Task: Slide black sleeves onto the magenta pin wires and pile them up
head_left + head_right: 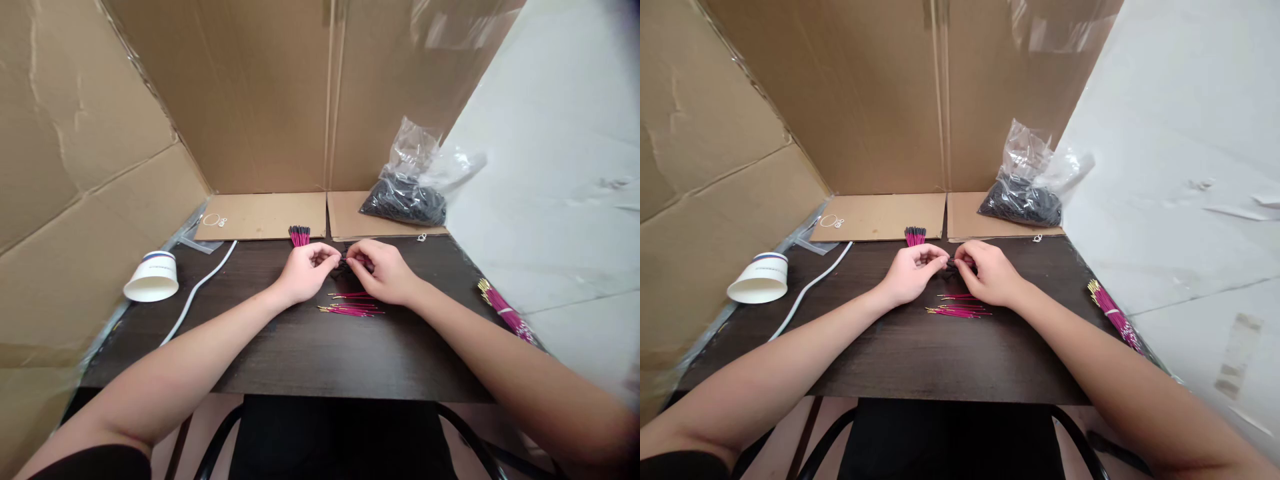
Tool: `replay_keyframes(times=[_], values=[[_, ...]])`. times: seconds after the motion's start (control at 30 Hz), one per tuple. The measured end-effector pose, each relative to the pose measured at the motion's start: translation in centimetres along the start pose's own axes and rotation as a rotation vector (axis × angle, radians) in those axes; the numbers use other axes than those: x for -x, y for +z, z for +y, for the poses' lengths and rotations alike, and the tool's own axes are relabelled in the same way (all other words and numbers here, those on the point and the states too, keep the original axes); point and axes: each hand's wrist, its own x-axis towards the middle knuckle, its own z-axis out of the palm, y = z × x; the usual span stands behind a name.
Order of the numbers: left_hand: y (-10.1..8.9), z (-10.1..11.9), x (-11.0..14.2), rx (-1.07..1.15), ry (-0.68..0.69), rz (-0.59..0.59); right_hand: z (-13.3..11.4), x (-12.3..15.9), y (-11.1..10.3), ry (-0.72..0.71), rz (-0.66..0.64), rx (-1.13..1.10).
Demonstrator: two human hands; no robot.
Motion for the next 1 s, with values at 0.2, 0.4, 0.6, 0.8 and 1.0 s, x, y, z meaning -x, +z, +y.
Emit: replay_keyframes(times=[0.2, 0.4, 0.6, 0.8, 1.0], values=[[-0.2, 0.5, 0.3, 0.012, -0.031, -0.003, -0.3, -0.1, 0.0, 0.064, 0.145, -0.047], [0.0, 0.6, 0.5, -0.005, 0.012, -0.023, -1.0, -0.2, 0.1, 0.115, 0.174, -0.110], [0.2, 0.9, 1.0, -0.089, 0.025, -0.096, -1.2, -0.1, 0.8, 0.328, 0.127, -0.433], [0.1, 0.5, 1.0, -0.164, 0.039, -0.094, -1.0, -0.4, 1.1, 0.458, 0.089, -0.655], [-1.0, 1.2, 0.5, -0.457, 0.040, 0.112, -0.5, 0.0, 1.0, 0.363, 0.106, -0.360]])
